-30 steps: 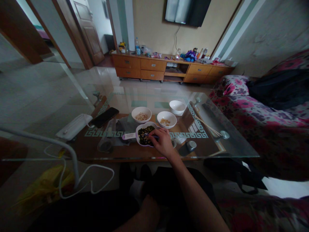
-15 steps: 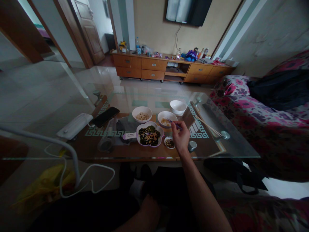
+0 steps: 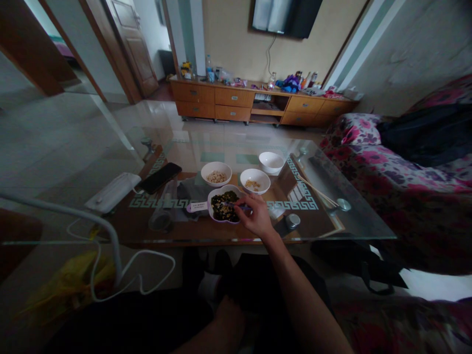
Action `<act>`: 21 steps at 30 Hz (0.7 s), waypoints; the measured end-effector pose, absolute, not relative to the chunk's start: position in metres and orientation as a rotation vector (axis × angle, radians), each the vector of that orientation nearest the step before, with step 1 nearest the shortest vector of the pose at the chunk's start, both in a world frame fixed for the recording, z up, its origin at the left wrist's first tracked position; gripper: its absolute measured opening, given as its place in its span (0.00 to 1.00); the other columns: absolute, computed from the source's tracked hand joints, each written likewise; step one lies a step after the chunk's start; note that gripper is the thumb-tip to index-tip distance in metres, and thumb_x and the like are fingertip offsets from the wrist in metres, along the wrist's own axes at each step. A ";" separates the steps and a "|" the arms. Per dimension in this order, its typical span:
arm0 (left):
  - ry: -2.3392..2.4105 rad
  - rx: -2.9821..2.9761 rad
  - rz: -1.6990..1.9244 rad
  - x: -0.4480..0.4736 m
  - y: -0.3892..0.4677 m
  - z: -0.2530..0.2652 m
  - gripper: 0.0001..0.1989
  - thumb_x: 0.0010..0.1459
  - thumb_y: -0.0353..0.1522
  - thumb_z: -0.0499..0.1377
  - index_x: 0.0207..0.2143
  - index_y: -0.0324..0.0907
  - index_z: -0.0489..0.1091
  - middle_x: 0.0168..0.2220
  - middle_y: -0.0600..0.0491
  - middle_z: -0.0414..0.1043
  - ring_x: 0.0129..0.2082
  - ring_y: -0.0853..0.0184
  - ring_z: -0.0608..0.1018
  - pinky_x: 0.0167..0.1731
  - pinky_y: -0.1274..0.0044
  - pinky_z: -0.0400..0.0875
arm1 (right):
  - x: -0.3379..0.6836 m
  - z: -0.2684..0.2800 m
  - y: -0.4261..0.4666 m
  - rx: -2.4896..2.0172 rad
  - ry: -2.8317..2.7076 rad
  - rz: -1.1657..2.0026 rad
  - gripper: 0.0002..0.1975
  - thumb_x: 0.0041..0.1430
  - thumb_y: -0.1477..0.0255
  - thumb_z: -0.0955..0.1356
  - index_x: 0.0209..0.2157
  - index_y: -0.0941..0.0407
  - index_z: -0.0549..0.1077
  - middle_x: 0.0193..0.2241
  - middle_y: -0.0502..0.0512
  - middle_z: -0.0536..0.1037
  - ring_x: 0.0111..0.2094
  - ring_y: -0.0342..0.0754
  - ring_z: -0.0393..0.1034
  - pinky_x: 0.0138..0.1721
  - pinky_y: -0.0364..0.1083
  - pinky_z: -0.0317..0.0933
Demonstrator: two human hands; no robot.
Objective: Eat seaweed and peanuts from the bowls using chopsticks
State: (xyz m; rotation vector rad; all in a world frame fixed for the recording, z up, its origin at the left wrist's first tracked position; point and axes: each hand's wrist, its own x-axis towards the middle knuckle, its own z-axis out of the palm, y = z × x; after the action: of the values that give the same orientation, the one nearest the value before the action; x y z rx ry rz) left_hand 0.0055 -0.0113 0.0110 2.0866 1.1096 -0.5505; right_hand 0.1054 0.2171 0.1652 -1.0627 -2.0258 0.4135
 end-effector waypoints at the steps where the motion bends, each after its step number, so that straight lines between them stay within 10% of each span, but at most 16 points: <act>1: 1.099 2.093 -0.600 0.006 -0.010 0.015 0.16 0.62 0.26 0.60 0.51 0.30 0.79 0.52 0.28 0.74 0.57 0.39 0.75 0.59 0.51 0.63 | 0.105 0.165 0.217 -1.067 -2.030 0.409 0.07 0.64 0.66 0.69 0.35 0.52 0.79 0.30 0.56 0.77 0.37 0.55 0.71 0.43 0.53 0.64; 21: 1.072 2.116 -0.766 0.010 0.001 0.055 0.19 0.67 0.26 0.55 0.57 0.32 0.75 0.58 0.34 0.72 0.60 0.45 0.73 0.64 0.56 0.62 | 0.102 0.165 0.218 -1.077 -2.114 0.377 0.03 0.63 0.70 0.70 0.37 0.52 0.78 0.34 0.56 0.78 0.40 0.56 0.71 0.45 0.52 0.64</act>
State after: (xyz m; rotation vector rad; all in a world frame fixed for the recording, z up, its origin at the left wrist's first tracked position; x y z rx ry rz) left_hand 0.0099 0.0007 0.0546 2.1156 1.0716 -0.7658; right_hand 0.1015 0.2185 0.1654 -1.0768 -2.1140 0.3766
